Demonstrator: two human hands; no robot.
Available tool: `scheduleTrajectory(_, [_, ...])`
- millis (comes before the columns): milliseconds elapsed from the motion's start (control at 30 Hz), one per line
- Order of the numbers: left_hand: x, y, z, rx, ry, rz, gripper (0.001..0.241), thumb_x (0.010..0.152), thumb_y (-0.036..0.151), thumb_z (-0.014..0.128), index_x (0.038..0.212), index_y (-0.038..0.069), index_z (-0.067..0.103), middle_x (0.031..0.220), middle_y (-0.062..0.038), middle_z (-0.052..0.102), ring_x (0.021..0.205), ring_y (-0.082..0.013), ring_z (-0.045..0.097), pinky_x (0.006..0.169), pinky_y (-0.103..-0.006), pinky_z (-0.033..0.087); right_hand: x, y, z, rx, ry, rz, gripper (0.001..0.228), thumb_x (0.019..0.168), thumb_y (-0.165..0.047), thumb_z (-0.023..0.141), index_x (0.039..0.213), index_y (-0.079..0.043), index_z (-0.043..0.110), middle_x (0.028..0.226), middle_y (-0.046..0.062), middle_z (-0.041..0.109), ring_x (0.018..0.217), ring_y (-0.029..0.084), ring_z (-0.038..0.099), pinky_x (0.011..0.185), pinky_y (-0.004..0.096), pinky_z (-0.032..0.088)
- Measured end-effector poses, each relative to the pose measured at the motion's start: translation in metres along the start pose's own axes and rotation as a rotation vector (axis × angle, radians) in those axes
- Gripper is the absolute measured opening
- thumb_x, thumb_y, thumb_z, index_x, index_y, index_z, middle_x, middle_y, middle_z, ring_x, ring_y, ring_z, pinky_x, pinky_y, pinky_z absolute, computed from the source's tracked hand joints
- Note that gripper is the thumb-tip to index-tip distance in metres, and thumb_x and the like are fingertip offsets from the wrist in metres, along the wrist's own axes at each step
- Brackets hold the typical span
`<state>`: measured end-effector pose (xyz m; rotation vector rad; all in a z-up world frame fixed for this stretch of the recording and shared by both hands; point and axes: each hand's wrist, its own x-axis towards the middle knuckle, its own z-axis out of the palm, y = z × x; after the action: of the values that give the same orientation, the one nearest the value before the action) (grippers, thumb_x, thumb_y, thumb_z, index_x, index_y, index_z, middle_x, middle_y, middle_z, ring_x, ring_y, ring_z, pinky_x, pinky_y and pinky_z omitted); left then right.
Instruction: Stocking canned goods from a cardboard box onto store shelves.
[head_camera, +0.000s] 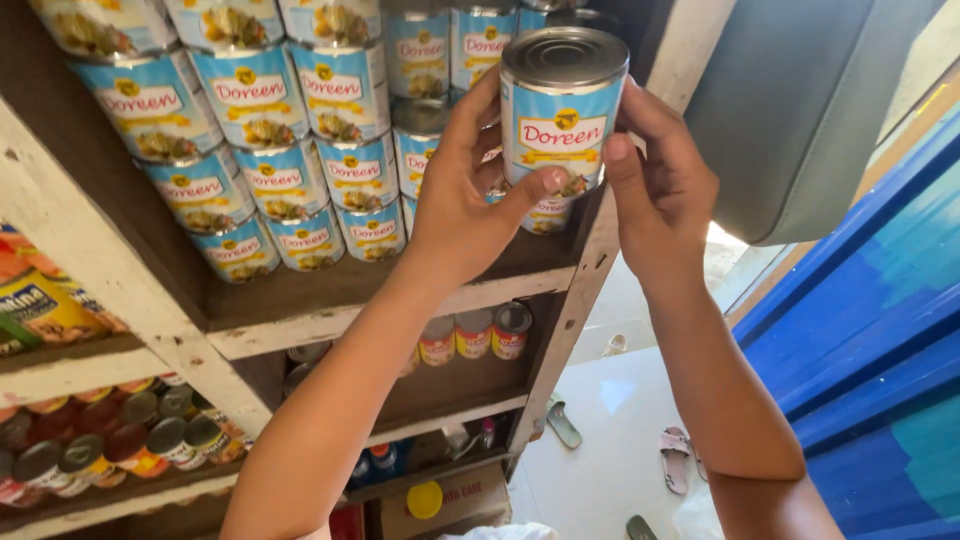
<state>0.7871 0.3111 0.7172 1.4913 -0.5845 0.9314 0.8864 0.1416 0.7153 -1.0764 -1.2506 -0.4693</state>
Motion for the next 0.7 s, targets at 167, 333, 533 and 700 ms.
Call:
scheduleTrajectory(167, [0.033, -0.014, -0.005, 0.071, -0.026, 0.042, 0.091, 0.093, 0.004, 0.084, 0.163, 0.004, 0.026, 0.157, -0.017, 0.049, 0.142, -0.0276, 0.057, 0.117, -0.0401, 0.055, 0.023, 0.011, -0.007, -0.274, -0.023, -0.103, 0.039, 0.117, -0.009, 0.062, 0.154, 0.001, 0.052, 0.139, 0.010, 0.053, 0.123, 0.015, 0.059, 0.108, 0.028, 0.053])
scheduleTrajectory(333, [0.067, -0.024, -0.009, 0.039, -0.057, 0.049, 0.090, 0.094, 0.006, 0.082, 0.163, 0.005, 0.024, 0.154, -0.018, 0.051, 0.139, -0.0271, 0.059, 0.116, -0.0392, 0.054, 0.047, 0.005, -0.005, -0.224, -0.021, -0.147, 0.039, 0.113, -0.003, 0.063, 0.149, 0.001, 0.050, 0.143, 0.013, 0.054, 0.129, 0.017, 0.059, 0.114, 0.032, 0.052])
scheduleTrajectory(533, [0.105, -0.054, -0.018, 0.071, -0.057, 0.097, 0.087, 0.094, 0.010, 0.082, 0.160, 0.006, 0.024, 0.154, -0.020, 0.048, 0.137, -0.0283, 0.057, 0.114, -0.0408, 0.053, 0.073, 0.010, -0.023, -0.018, -0.149, -0.047, 0.027, 0.111, 0.006, 0.054, 0.138, 0.005, 0.057, 0.156, 0.018, 0.052, 0.140, 0.020, 0.055, 0.120, 0.035, 0.048])
scheduleTrajectory(700, [0.125, -0.074, -0.020, 0.072, -0.049, 0.100, 0.089, 0.093, 0.013, 0.082, 0.160, 0.006, 0.024, 0.151, -0.021, 0.050, 0.137, -0.0295, 0.056, 0.114, -0.0423, 0.052, 0.087, 0.009, -0.023, -0.098, -0.217, 0.017, 0.041, 0.104, 0.014, 0.046, 0.143, 0.006, 0.055, 0.157, 0.020, 0.048, 0.143, 0.024, 0.051, 0.121, 0.036, 0.045])
